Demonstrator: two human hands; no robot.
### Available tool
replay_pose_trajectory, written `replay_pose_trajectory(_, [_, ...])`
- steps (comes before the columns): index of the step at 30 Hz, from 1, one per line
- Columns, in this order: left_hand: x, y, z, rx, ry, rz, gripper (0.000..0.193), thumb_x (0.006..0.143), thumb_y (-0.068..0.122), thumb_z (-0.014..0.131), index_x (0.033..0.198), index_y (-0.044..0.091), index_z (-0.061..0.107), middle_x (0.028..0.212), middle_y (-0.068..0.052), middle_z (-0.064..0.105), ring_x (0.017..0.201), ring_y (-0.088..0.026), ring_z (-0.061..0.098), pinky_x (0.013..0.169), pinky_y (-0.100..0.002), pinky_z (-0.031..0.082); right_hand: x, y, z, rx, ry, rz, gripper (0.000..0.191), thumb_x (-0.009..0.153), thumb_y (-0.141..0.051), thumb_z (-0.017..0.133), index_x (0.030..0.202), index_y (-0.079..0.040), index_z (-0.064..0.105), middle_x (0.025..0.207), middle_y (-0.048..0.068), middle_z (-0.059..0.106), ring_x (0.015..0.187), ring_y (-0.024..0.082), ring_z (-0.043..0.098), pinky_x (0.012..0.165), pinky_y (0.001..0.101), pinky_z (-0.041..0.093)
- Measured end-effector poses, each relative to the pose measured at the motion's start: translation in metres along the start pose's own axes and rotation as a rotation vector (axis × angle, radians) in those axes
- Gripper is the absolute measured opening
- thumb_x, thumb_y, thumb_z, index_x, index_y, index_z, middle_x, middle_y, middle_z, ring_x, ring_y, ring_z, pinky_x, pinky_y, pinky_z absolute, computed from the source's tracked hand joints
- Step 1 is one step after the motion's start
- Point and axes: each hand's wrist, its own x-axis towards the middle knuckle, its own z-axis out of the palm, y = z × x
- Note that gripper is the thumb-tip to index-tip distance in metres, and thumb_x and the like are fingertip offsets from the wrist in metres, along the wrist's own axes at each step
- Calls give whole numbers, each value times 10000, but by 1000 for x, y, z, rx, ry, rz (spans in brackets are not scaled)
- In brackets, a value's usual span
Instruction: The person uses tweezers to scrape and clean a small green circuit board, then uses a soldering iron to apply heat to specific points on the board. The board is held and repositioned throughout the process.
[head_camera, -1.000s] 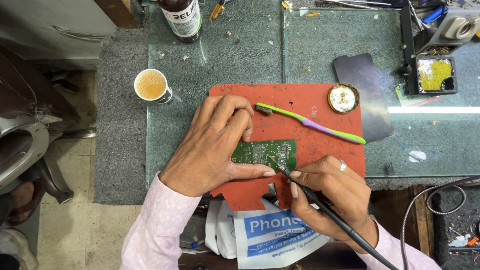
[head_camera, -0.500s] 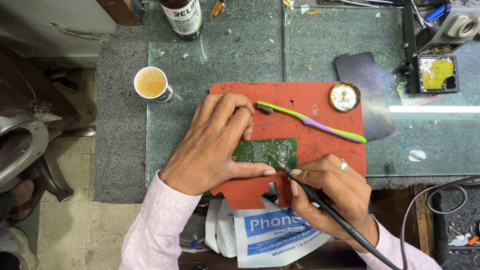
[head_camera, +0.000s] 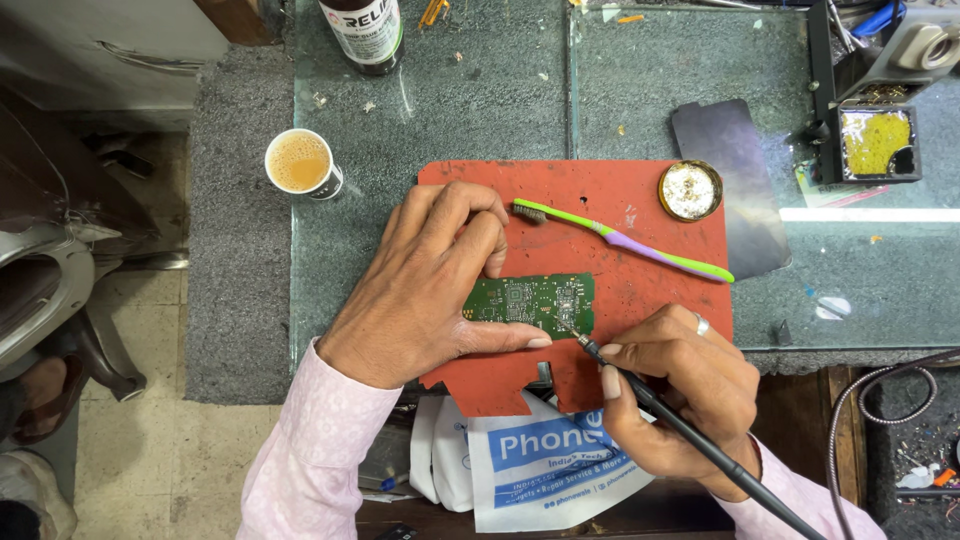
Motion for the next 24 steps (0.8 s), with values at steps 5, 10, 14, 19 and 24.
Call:
replay_pose_trajectory(5, [0,-1,0,6,-9,-1,683,576,518,959,886,88,527,1190,-77,512,1152,-304,472,1022,-456,445,-1,1,1,0,-5,-29,171,710,78,698,835,5,607,791,108,697,675,205,681,606,299,494])
replay_pose_trajectory(10, [-1,0,0,2,-6,-2,680,579,510,962,889,88,528,1194,-77,513,1155,-304,472,1021,-455,447,-1,0,1,-33,-18,-19,163,715,72,711,824,-3,616,784,101,702,662,203,674,593,300,491])
replay_pose_trajectory(14, [-2,0,0,-4,0,-4,677,577,498,962,896,87,529,1203,-76,515,1161,-304,472,1026,-451,451,0,0,2,-44,-22,-33,159,723,69,716,828,-1,619,785,100,700,673,204,679,601,306,498])
replay_pose_trajectory(19, [-1,-1,1,2,0,6,685,578,512,961,893,86,527,1174,-77,509,1148,-302,472,1028,-455,446,0,0,2,-48,-18,-25,163,724,61,723,815,-9,608,792,108,706,669,198,680,593,294,499])
replay_pose_trajectory(24, [-2,-1,1,9,-3,3,680,579,509,958,896,86,531,1183,-78,513,1146,-302,474,1020,-455,447,1,0,1,-54,-27,-24,160,720,61,723,812,-5,610,792,112,707,665,201,679,590,296,498])
